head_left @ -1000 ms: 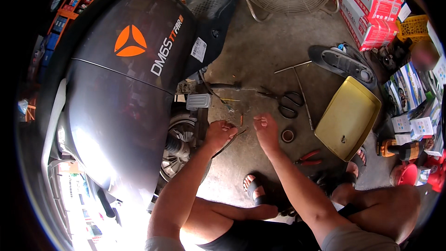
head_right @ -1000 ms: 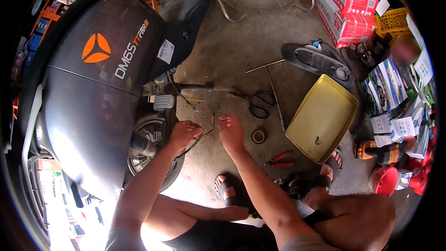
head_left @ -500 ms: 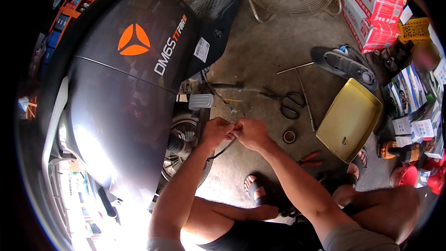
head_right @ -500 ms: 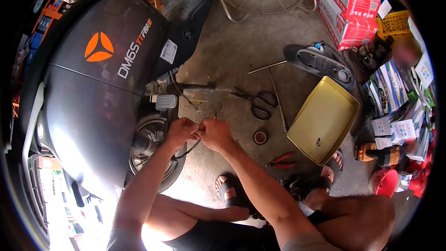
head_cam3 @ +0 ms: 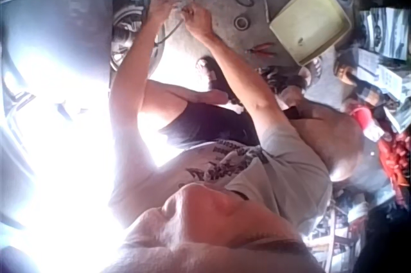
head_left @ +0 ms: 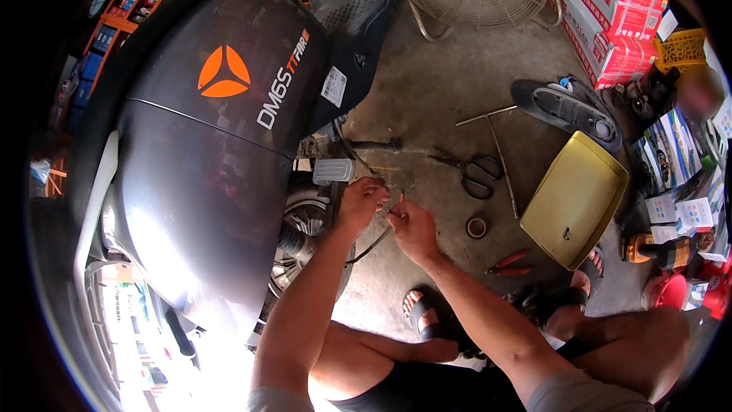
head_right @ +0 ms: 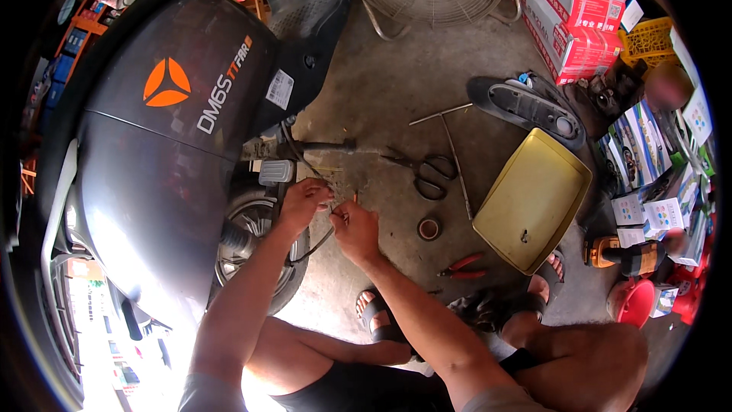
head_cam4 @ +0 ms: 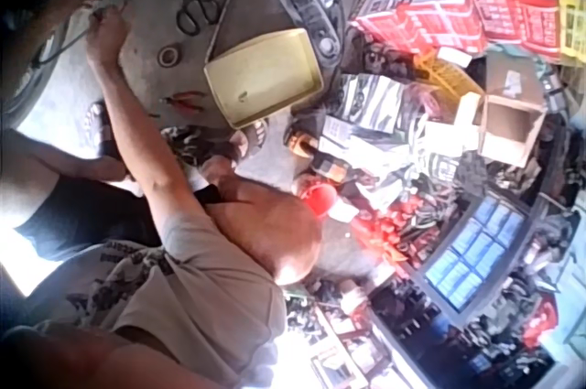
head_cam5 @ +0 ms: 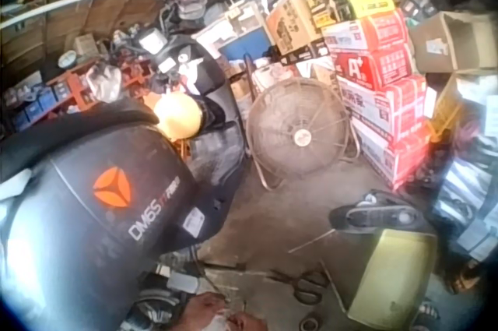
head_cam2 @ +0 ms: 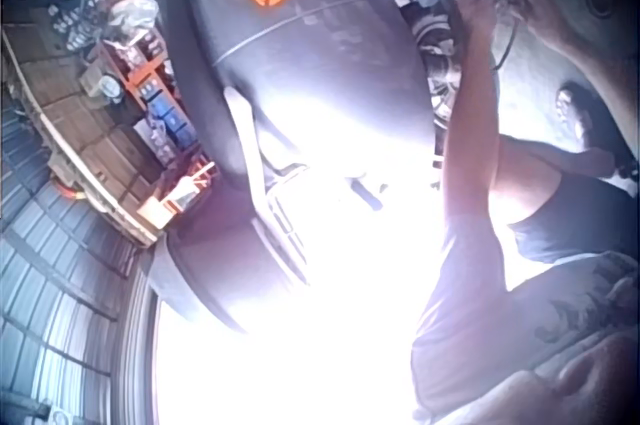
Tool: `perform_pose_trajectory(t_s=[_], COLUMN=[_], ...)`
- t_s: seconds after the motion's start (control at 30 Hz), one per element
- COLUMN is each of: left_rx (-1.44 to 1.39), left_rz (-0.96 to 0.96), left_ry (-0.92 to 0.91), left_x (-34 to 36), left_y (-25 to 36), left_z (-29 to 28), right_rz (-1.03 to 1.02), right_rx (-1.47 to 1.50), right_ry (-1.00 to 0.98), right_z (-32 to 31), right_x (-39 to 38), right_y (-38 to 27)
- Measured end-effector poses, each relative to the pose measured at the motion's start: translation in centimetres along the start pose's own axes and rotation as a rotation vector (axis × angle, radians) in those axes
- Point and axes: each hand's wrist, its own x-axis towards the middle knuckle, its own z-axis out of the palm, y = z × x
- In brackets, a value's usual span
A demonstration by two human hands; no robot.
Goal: The person uses scissors to cut wires on a scooter, then twists and connects the wire ends by hand. The person works on the scooter's wiring in a cluttered workshop.
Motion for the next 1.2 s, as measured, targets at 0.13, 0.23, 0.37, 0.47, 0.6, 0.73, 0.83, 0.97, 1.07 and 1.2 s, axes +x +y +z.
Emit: perform_pose_trajectory(t_s=[0.13, 0.23, 0.37, 0.47, 0.6, 0.73, 0.83, 0.97, 1.07, 1.2], left_rx=[0.16, 0.389, 0.54, 0.632, 0.728, 0.735, 0.744, 0.745, 0.738, 0.749], left_rz=[0.038, 0.199, 0.324, 0.375, 0.466, 0.523, 0.523, 0.523, 0.52, 0.512], left_ry=[0.108, 0.169, 0.215, 0.223, 0.238, 0.243, 0.247, 0.245, 0.238, 0.213], left_x=[0.7, 0.3, -1.0, -1.6, -1.9, -1.8, -2.0, -2.1, -2.1, -2.0], left_y=[-0.3, -0.7, 0.2, 0.9, 1.1, 0.8, 1.0, 1.3, 1.3, 1.2], left_z=[0.2, -0.4, -0.5, -0.5, -0.8, -1.1, -1.1, -1.1, -1.1, -1.4], right_rz=[-0.026, 0.005, -0.021, -0.006, 0.027, 0.041, 0.061, 0.097, 0.125, 0.151], right_rx=[0.082, 0.076, 0.084, 0.077, 0.079, 0.092, 0.098, 0.094, 0.096, 0.097], right_ry=[0.063, 0.062, 0.068, 0.078, 0.094, 0.107, 0.128, 0.142, 0.14, 0.139], right_z=[0.7, 0.9, 1.3, 1.8, 2.6, 3.0, 3.5, 3.9, 4.1, 4.2], right_x=[-0.1, 0.1, 0.6, 0.9, 1.0, 1.1, 1.2, 1.4, 1.5, 1.7], right_y=[0.0, -0.4, -1.1, -1.2, -0.8, -0.9, -0.8, -0.6, -0.5, -0.6])
